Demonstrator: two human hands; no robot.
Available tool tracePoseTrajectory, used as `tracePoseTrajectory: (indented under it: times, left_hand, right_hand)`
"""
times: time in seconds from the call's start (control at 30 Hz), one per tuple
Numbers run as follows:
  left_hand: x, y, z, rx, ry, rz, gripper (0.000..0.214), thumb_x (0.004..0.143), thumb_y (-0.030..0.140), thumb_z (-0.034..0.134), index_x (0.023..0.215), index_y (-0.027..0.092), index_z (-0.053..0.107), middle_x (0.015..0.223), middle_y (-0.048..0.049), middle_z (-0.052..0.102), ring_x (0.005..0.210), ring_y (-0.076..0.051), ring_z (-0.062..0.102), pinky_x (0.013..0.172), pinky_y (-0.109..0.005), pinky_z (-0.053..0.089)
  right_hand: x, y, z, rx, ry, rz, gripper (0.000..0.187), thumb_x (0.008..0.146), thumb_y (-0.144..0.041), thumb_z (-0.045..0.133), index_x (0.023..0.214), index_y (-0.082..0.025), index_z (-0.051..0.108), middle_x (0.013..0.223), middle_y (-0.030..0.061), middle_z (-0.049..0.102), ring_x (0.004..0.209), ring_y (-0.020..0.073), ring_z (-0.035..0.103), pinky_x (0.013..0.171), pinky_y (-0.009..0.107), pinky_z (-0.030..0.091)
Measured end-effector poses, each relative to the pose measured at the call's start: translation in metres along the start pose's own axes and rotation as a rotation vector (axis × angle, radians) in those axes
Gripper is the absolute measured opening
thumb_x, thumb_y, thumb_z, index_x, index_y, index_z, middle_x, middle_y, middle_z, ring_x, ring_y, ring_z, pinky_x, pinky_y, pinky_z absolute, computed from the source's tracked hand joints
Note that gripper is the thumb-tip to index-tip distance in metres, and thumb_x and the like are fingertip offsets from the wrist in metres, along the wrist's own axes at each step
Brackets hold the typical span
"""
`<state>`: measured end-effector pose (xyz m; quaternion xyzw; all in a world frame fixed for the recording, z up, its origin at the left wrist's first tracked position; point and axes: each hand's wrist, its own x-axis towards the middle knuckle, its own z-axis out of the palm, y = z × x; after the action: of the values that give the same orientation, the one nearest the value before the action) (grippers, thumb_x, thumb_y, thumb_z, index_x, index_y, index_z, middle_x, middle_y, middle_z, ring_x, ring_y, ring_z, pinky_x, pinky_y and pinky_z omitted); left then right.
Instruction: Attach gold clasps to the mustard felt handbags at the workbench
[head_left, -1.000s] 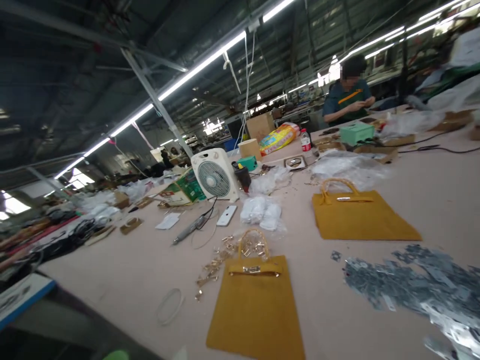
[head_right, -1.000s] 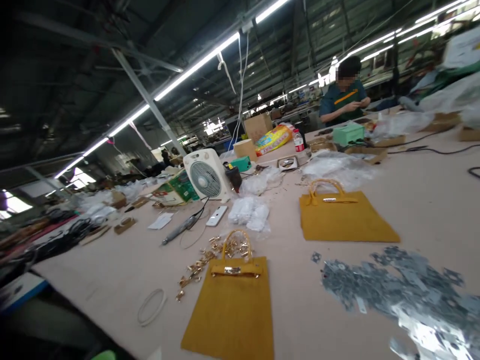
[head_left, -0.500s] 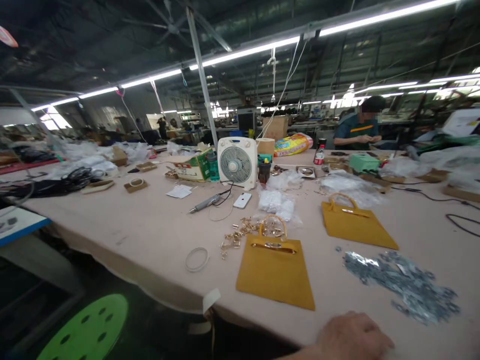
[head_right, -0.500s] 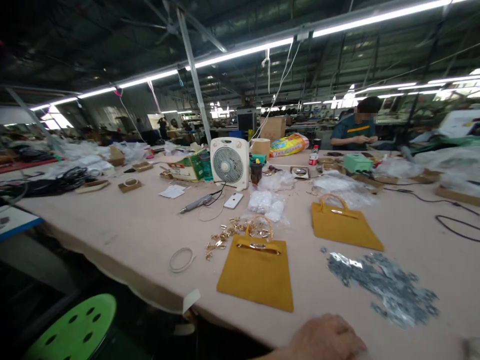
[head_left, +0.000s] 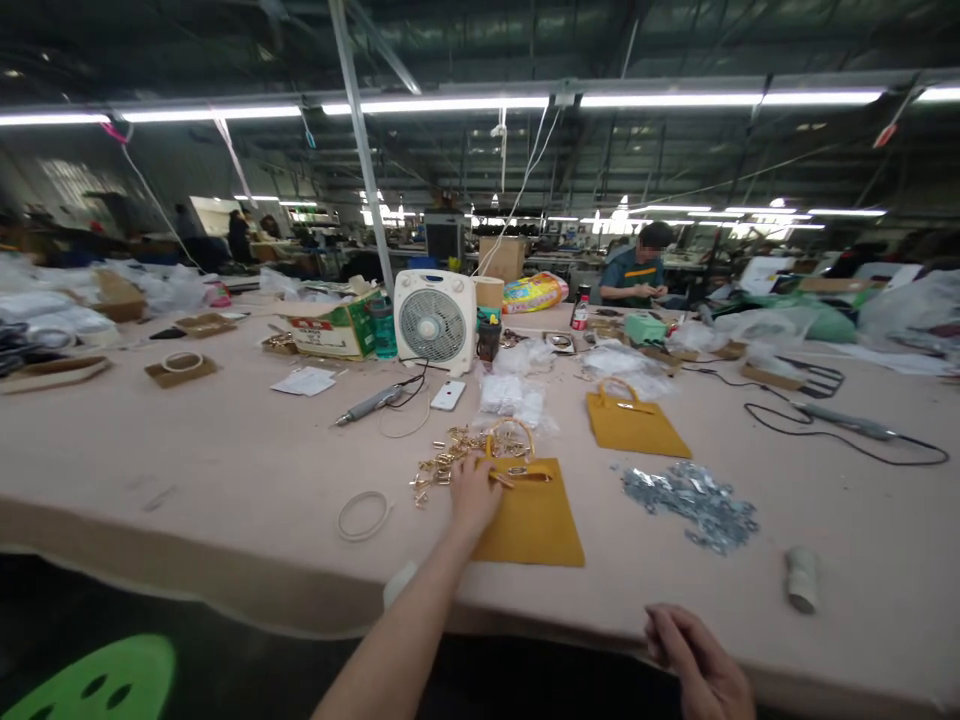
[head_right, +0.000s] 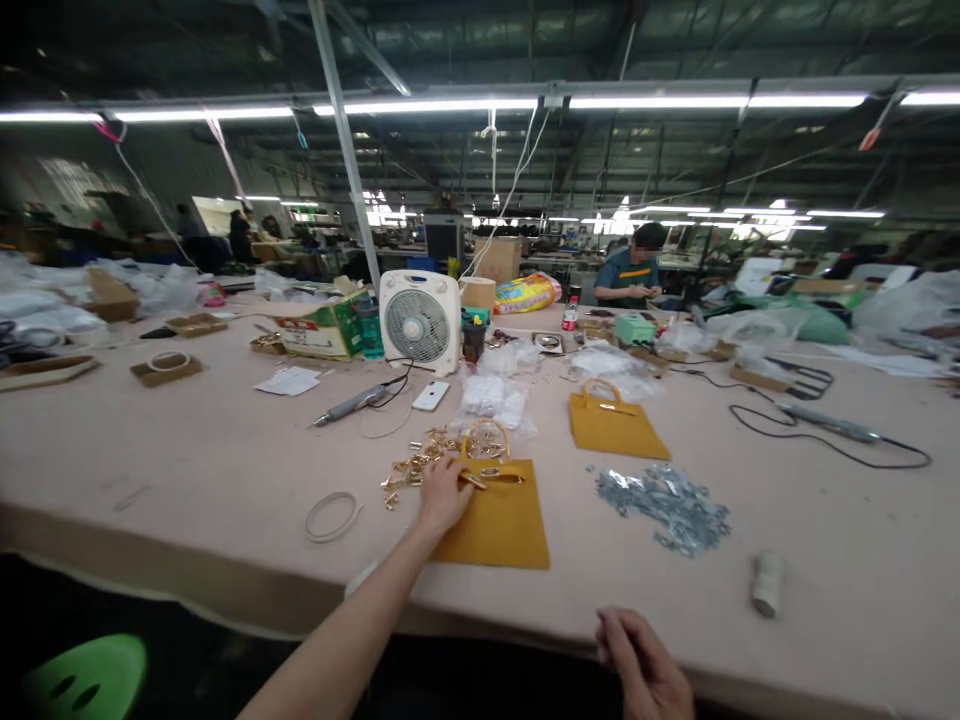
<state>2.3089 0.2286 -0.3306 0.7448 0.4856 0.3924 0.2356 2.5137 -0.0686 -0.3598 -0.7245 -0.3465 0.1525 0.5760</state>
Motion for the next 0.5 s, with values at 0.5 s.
tracePoseTrajectory:
  times: [0.5]
  left_hand:
    - [-0.059, -0.014, 0.003, -0.664, 0.306, -0.308, 0.033, 0.096, 0.053, 0.059, 0.097, 0.02, 0.059, 0.095, -0.0075, 0.075, 0.088, -0.022, 0.071, 0.082, -0.033, 0.053]
  right_hand:
    - [0.032, -0.023, 0.101, 0.028, -0.192, -0.139, 0.05, 0.091, -0.058, 0.065, 0.122, -0.02, 0.07, 0.126, 0.0136, 0.071, 0.113, 0.0292, 0.068, 0.1, 0.043, 0.057]
